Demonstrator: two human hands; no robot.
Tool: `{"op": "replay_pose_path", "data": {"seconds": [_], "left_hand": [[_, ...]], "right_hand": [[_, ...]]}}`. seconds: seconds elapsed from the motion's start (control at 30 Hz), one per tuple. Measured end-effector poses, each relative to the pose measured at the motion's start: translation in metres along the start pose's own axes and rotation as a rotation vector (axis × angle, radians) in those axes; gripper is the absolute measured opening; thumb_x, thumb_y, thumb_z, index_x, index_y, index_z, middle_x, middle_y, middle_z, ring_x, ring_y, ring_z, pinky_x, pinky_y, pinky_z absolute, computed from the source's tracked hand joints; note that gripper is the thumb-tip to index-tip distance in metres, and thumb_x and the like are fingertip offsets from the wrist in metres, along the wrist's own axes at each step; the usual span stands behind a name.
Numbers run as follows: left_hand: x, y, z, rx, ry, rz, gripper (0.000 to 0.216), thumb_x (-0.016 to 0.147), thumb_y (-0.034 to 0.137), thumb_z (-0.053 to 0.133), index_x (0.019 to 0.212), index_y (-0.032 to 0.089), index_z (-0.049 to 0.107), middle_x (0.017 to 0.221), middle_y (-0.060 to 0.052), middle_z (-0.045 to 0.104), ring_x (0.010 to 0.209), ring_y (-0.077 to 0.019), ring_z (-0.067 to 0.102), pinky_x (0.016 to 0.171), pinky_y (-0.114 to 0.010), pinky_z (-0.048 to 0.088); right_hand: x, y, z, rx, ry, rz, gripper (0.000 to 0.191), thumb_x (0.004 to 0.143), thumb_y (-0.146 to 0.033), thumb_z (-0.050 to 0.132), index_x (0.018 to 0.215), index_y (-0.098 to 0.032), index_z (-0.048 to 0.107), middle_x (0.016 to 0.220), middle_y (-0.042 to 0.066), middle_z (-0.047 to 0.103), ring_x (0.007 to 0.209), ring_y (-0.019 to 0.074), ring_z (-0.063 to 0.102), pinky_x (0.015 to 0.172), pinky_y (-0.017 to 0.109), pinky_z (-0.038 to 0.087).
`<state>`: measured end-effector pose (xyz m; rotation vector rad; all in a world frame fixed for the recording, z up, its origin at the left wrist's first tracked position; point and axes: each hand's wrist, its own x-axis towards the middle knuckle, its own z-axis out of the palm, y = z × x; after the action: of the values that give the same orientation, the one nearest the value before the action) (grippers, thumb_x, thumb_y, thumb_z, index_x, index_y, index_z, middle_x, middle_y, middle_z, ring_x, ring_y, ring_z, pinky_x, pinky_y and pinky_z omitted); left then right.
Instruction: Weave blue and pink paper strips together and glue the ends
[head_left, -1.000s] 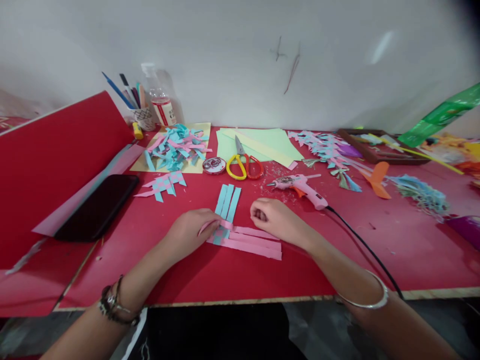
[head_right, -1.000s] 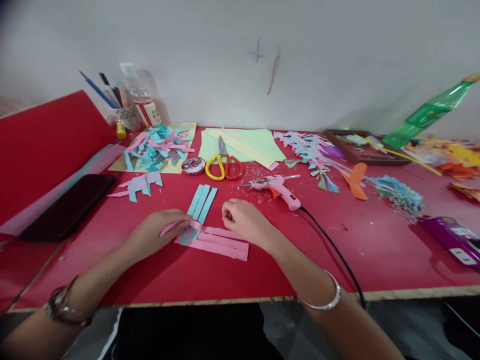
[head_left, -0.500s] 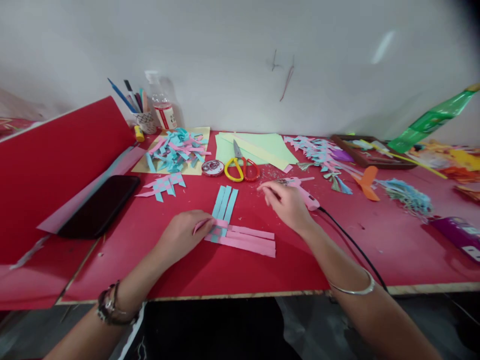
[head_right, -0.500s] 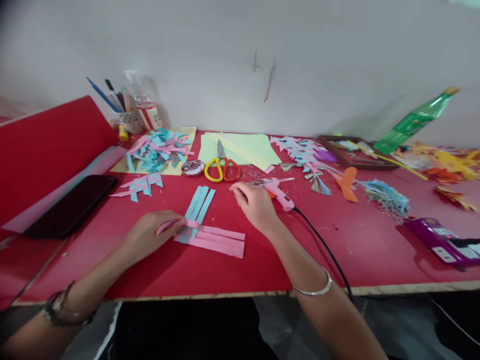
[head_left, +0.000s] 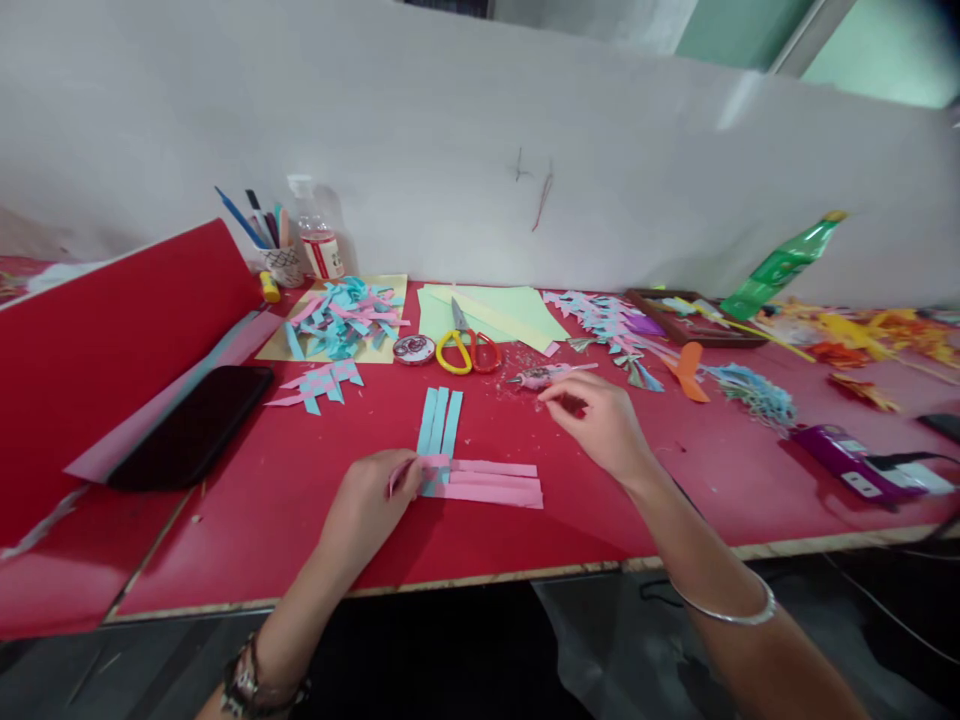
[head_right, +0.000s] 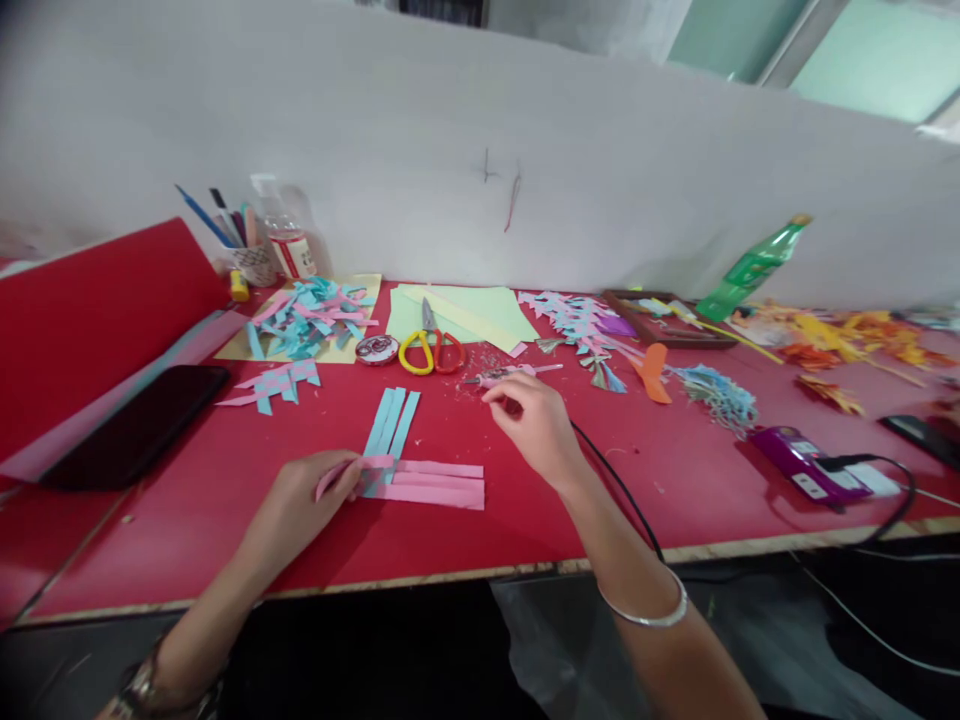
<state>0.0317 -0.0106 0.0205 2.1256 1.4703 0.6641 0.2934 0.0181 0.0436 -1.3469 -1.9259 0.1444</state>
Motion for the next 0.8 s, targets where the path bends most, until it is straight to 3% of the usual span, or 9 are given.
{"op": "replay_pose_path", "data": {"seconds": [0.17, 0.27, 0.37, 0.6, 0.7, 0.8], "left_hand": [[-0.001, -0.006, 0.0, -0.008, 0.001, 0.016, 0.029, 0.082, 0.029, 0.034, 0.059, 0.018, 0.049, 0.057, 0.0, 0.056, 0.054, -0.0117, 0.05, 0.055, -0.021, 0.035], [-0.001, -0.01, 0.001, -0.037, -0.006, 0.043, 0.031, 0.083, 0.03, 0.033, 0.06, 0.018, 0.05, 0.057, 0.0, 0.056, 0.054, -0.0115, 0.051, 0.055, -0.021, 0.036], [-0.002, -0.012, 0.002, -0.025, 0.001, 0.051, 0.031, 0.083, 0.03, 0.034, 0.063, 0.018, 0.052, 0.061, -0.001, 0.059, 0.058, -0.0126, 0.053, 0.056, -0.021, 0.037], [-0.004, -0.016, 0.003, 0.12, 0.013, 0.078, 0.025, 0.082, 0.03, 0.039, 0.079, 0.019, 0.06, 0.082, -0.006, 0.065, 0.076, -0.019, 0.058, 0.065, -0.026, 0.04], [-0.004, -0.016, 0.003, 0.088, -0.002, 0.081, 0.025, 0.083, 0.03, 0.038, 0.079, 0.018, 0.059, 0.079, -0.006, 0.065, 0.072, -0.0179, 0.058, 0.064, -0.025, 0.04], [-0.004, -0.015, 0.003, 0.083, -0.002, 0.075, 0.025, 0.083, 0.029, 0.038, 0.076, 0.017, 0.058, 0.075, -0.005, 0.064, 0.069, -0.0175, 0.057, 0.063, -0.025, 0.04]], "right_hand": [[-0.001, 0.03, -0.01, -0.293, 0.061, 0.169, 0.012, 0.076, -0.023, 0.048, 0.076, -0.017, 0.059, 0.079, 0.005, 0.062, 0.065, 0.0148, 0.054, 0.061, 0.027, 0.043], [-0.003, 0.047, -0.006, -0.573, -0.056, 0.263, 0.02, 0.076, -0.032, 0.051, 0.085, -0.017, 0.06, 0.088, 0.01, 0.062, 0.08, 0.021, 0.056, 0.063, 0.03, 0.042], [-0.007, 0.055, 0.0, -0.725, -0.173, 0.394, 0.026, 0.075, -0.036, 0.053, 0.087, -0.014, 0.06, 0.089, 0.015, 0.06, 0.082, 0.0248, 0.056, 0.06, 0.03, 0.04], [-0.013, 0.057, -0.003, -0.646, -0.234, 0.471, 0.025, 0.085, -0.029, 0.037, 0.091, -0.013, 0.055, 0.084, 0.014, 0.063, 0.075, 0.0226, 0.06, 0.057, 0.028, 0.037], [-0.023, 0.044, -0.007, -0.612, -0.139, 0.496, 0.029, 0.085, -0.028, 0.035, 0.105, -0.011, 0.047, 0.088, 0.015, 0.063, 0.074, 0.0247, 0.06, 0.056, 0.03, 0.037], [-0.04, 0.026, -0.006, -0.524, 0.007, 0.381, 0.033, 0.085, -0.025, 0.034, 0.114, -0.013, 0.042, 0.099, 0.016, 0.06, 0.084, 0.0264, 0.059, 0.062, 0.032, 0.041]]}}
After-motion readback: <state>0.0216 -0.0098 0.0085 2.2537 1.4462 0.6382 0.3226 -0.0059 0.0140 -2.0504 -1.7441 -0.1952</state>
